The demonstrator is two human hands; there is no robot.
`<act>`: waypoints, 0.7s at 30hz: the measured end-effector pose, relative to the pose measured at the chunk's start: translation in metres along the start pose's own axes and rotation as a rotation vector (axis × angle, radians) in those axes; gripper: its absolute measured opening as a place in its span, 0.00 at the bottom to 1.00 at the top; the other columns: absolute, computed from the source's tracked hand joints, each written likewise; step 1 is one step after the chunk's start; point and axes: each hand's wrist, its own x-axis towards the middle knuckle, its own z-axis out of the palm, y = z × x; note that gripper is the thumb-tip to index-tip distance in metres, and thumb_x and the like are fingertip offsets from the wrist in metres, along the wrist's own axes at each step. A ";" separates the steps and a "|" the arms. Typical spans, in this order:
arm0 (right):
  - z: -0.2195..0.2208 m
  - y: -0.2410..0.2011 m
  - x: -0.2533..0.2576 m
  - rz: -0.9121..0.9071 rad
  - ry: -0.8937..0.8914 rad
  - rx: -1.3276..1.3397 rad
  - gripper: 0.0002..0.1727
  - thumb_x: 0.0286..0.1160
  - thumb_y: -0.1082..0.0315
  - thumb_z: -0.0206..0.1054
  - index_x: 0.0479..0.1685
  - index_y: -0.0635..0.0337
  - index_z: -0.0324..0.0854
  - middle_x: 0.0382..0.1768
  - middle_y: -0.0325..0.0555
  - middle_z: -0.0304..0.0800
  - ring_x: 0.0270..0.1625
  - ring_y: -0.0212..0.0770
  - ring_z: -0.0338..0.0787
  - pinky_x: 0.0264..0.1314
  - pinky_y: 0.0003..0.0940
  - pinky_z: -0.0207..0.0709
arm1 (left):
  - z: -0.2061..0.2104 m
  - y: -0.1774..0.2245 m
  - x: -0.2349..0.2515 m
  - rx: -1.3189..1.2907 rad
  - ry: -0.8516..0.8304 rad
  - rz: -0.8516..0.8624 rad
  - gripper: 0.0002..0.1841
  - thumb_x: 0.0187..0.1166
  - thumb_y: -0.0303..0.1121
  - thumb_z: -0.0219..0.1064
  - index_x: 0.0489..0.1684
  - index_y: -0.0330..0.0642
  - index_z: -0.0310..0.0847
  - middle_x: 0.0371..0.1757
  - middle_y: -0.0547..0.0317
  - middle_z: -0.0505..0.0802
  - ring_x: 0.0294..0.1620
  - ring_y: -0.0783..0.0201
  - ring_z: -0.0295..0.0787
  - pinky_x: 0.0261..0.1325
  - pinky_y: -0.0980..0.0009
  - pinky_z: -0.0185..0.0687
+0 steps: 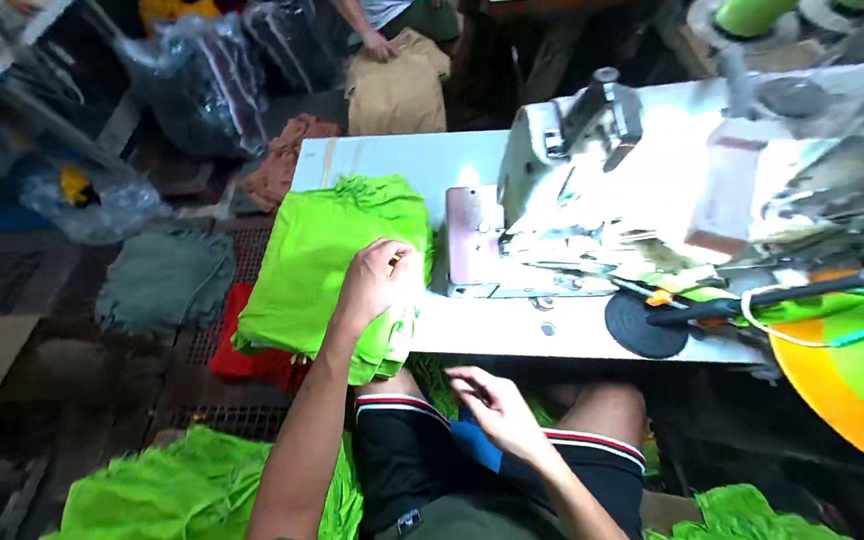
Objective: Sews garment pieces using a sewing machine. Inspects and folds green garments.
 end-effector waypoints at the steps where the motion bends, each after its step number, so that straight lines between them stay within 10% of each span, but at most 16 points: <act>1: 0.009 -0.009 0.021 -0.037 -0.022 -0.044 0.19 0.89 0.58 0.59 0.69 0.55 0.84 0.48 0.40 0.95 0.46 0.32 0.94 0.54 0.35 0.90 | 0.001 -0.001 0.006 0.014 -0.035 -0.005 0.11 0.85 0.31 0.64 0.58 0.45 0.88 0.57 0.56 0.92 0.49 0.61 0.92 0.54 0.58 0.91; 5: 0.041 -0.022 0.101 0.012 -0.104 -0.322 0.29 0.85 0.52 0.59 0.84 0.51 0.72 0.43 0.52 0.94 0.43 0.53 0.93 0.47 0.58 0.85 | 0.007 -0.009 0.030 0.126 -0.235 -0.071 0.14 0.80 0.27 0.67 0.62 0.44 0.87 0.61 0.53 0.92 0.55 0.56 0.92 0.59 0.53 0.88; 10: 0.044 -0.037 0.122 0.151 -0.285 -0.171 0.21 0.83 0.50 0.62 0.54 0.60 0.84 0.40 0.53 0.89 0.45 0.51 0.90 0.51 0.57 0.81 | 0.034 -0.026 0.050 0.455 -0.458 -0.263 0.39 0.65 0.40 0.79 0.82 0.46 0.72 0.79 0.40 0.76 0.75 0.37 0.77 0.70 0.39 0.79; 21: -0.022 -0.046 0.042 -0.319 0.059 0.126 0.13 0.81 0.62 0.68 0.36 0.66 0.83 0.26 0.46 0.82 0.30 0.35 0.82 0.35 0.30 0.78 | 0.004 0.061 0.089 0.226 0.321 0.097 0.17 0.75 0.24 0.67 0.61 0.27 0.81 0.58 0.29 0.87 0.57 0.33 0.88 0.59 0.37 0.82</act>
